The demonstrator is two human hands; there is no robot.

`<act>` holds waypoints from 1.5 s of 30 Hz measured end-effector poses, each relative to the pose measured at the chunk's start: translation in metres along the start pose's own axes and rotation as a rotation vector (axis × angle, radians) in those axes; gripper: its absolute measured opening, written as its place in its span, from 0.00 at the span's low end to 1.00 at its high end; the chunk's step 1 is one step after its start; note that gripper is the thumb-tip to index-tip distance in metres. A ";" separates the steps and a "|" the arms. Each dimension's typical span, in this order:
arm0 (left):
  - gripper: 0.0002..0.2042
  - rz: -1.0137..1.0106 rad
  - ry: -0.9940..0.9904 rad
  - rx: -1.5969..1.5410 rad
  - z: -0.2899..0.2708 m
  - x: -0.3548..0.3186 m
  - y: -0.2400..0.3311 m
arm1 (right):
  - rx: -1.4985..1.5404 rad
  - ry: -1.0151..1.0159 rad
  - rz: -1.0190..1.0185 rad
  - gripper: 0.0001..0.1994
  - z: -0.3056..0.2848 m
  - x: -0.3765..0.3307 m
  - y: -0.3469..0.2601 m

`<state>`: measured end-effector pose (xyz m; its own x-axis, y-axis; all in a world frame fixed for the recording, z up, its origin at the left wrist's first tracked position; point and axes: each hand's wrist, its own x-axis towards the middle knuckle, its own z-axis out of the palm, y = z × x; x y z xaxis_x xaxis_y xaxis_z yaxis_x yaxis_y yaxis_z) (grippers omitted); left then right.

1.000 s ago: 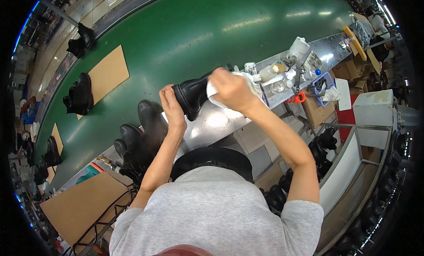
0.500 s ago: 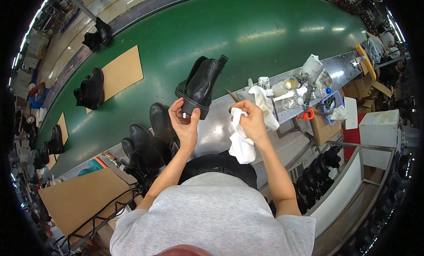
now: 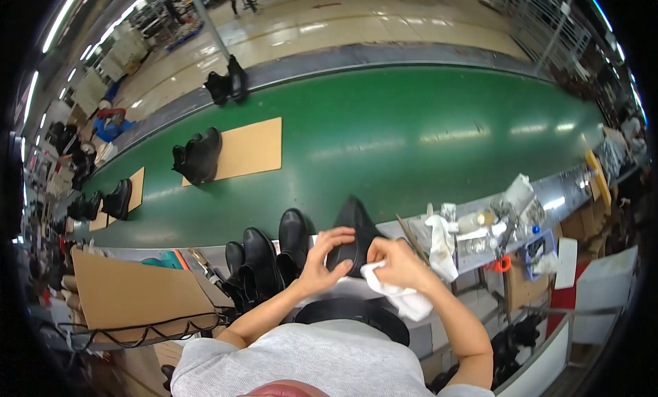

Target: Cleaning and inspecting black boots on a production line.

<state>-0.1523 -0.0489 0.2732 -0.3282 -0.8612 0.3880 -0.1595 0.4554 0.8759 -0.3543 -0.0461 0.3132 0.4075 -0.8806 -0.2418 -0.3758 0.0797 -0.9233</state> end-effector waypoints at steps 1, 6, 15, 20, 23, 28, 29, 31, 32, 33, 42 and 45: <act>0.18 -0.021 -0.014 -0.004 -0.004 -0.004 0.004 | 0.054 -0.050 0.049 0.08 0.009 0.000 0.005; 0.13 -0.153 -0.020 -0.053 -0.004 -0.030 0.002 | 0.397 -0.039 0.133 0.07 0.060 -0.005 0.050; 0.11 -0.364 -0.064 -0.196 0.002 -0.031 0.002 | 0.186 0.058 0.252 0.09 0.065 -0.022 0.040; 0.09 -0.402 -0.052 -0.239 0.006 -0.029 -0.014 | 0.328 0.155 0.180 0.07 0.067 -0.016 0.045; 0.08 -0.435 0.006 -0.256 0.008 -0.037 -0.004 | 0.346 0.108 0.291 0.07 0.072 -0.033 0.019; 0.08 -0.386 -0.011 -0.237 0.006 -0.030 -0.001 | 0.479 0.197 0.288 0.06 0.071 -0.027 0.025; 0.08 -0.391 -0.028 -0.223 0.006 -0.030 0.001 | 0.572 0.152 0.356 0.06 0.065 -0.028 0.020; 0.08 -0.398 -0.043 -0.210 0.009 -0.031 0.000 | 0.564 0.081 0.408 0.06 0.063 -0.033 0.015; 0.09 -0.385 -0.036 -0.211 0.010 -0.032 -0.001 | 0.465 0.057 0.395 0.07 0.065 -0.035 0.015; 0.09 -0.372 -0.032 -0.214 0.012 -0.034 -0.002 | 0.341 0.067 0.321 0.07 0.068 -0.038 0.019; 0.08 -0.325 -0.031 -0.177 0.012 -0.037 0.000 | 0.548 0.101 0.418 0.07 0.069 -0.040 0.014; 0.08 -0.328 -0.047 -0.164 0.012 -0.036 0.001 | 0.314 0.116 0.323 0.08 0.073 -0.040 0.020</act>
<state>-0.1519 -0.0149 0.2564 -0.3274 -0.9424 0.0684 -0.1129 0.1109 0.9874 -0.3174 0.0246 0.2821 0.2081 -0.8323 -0.5137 -0.1911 0.4805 -0.8559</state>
